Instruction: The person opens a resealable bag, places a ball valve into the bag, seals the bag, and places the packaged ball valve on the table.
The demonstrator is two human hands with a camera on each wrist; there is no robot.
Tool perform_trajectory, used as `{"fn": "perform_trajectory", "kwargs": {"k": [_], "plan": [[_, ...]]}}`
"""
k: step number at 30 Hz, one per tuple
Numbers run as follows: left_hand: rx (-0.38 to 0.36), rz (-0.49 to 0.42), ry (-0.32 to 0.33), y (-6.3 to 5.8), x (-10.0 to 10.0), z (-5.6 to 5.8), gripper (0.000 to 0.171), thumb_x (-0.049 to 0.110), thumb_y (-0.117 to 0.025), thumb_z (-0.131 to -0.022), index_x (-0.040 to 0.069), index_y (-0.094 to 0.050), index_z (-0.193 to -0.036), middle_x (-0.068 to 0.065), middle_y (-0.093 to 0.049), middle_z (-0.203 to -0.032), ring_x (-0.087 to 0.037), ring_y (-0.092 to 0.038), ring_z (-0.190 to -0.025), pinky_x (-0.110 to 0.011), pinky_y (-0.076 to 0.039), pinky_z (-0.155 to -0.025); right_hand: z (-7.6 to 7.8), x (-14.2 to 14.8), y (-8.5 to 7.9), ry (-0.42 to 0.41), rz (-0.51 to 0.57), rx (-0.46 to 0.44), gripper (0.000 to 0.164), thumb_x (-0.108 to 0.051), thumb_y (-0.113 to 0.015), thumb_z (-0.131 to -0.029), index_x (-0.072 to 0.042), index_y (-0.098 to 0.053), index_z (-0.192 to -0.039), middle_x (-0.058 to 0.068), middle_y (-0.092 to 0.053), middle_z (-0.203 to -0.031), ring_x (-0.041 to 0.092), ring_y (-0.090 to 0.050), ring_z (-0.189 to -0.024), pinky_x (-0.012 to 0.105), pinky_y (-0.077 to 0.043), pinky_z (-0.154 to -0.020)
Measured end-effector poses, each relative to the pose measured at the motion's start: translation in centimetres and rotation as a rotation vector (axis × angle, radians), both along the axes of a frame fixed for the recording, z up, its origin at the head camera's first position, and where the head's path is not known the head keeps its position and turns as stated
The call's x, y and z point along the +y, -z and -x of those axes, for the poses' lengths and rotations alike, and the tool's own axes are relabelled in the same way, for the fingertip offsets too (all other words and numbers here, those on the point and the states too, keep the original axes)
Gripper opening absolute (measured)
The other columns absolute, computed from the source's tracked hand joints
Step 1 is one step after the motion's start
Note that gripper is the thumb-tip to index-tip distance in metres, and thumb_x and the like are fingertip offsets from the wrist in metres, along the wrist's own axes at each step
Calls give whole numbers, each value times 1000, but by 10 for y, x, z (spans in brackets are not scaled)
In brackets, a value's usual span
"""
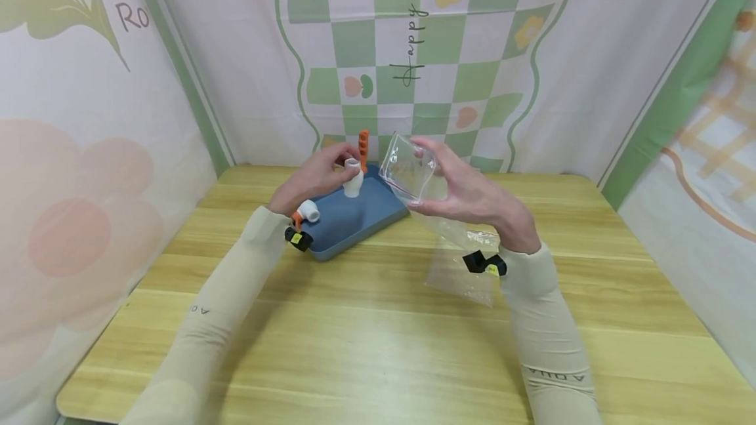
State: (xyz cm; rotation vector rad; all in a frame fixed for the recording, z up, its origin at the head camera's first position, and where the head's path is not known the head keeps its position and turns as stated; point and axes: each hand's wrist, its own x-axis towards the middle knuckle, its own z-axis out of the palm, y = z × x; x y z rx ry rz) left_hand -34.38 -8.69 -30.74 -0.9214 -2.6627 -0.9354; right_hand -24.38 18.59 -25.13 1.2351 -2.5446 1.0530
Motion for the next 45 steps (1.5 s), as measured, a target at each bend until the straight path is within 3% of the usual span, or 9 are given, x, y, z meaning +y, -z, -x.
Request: {"fn": "perform_trajectory", "kwargs": {"k": [8, 15, 25, 31, 38, 45], "plan": [[104, -100, 71, -15, 1, -15, 15, 14, -56, -91, 9, -62, -103, -3, -64, -104, -12, -60, -91, -26, -49, -80, 1, 0, 0, -2, 7, 22, 88, 0, -77, -71, -3, -23, -141, 23, -41, -132, 37, -40, -121, 52, -35, -92], [112, -133, 100, -24, 3, -25, 14, 16, -56, -91, 10, -61, -102, 0, -61, -103, -12, -57, -96, -31, -48, -84, 0, -2, 1, 4, 5, -10, 88, -3, -77, -73, -4, -23, -142, 21, -43, -130, 35, -41, -121, 51, -34, -93], [138, -227, 125, -43, 5, -43, 16, 14, -58, -90, 8, -61, -104, 0, -61, -106, -9, -54, -98, -26, -48, -82, -1, -2, 0, 12, 11, -12, 88, -3, -77, -73, -6, -23, -142, 21, -43, -131, 36, -41, -121, 51, -34, -93], [194, -301, 131, -62, 6, -59, 18, 17, -58, -91, 7, -60, -106, 2, -60, -104, -8, -52, -94, -24, -48, -73, 0, -2, 1, 19, 6, -6, 89, -4, -77, -73, -7, -22, -143, 22, -41, -132, 32, -40, -121, 51, -35, -93], [270, -367, 186, -95, 13, -98, 14, 1, -58, -88, -6, -60, -101, -17, -60, -103, -21, -55, -96, -27, -47, -83, 1, -2, 2, 20, 8, -2, 89, -4, -77, -73, -9, -22, -143, 22, -40, -133, 33, -40, -122, 53, -35, -93], [322, -406, 208, -101, 17, -104, 16, -2, -60, -87, -9, -59, -101, -19, -60, -100, -24, -55, -93, -36, -47, -84, 2, -5, 5, 25, 15, 1, 89, -5, -77, -73, -7, -22, -143, 23, -41, -132, 34, -41, -121, 53, -36, -93]]}}
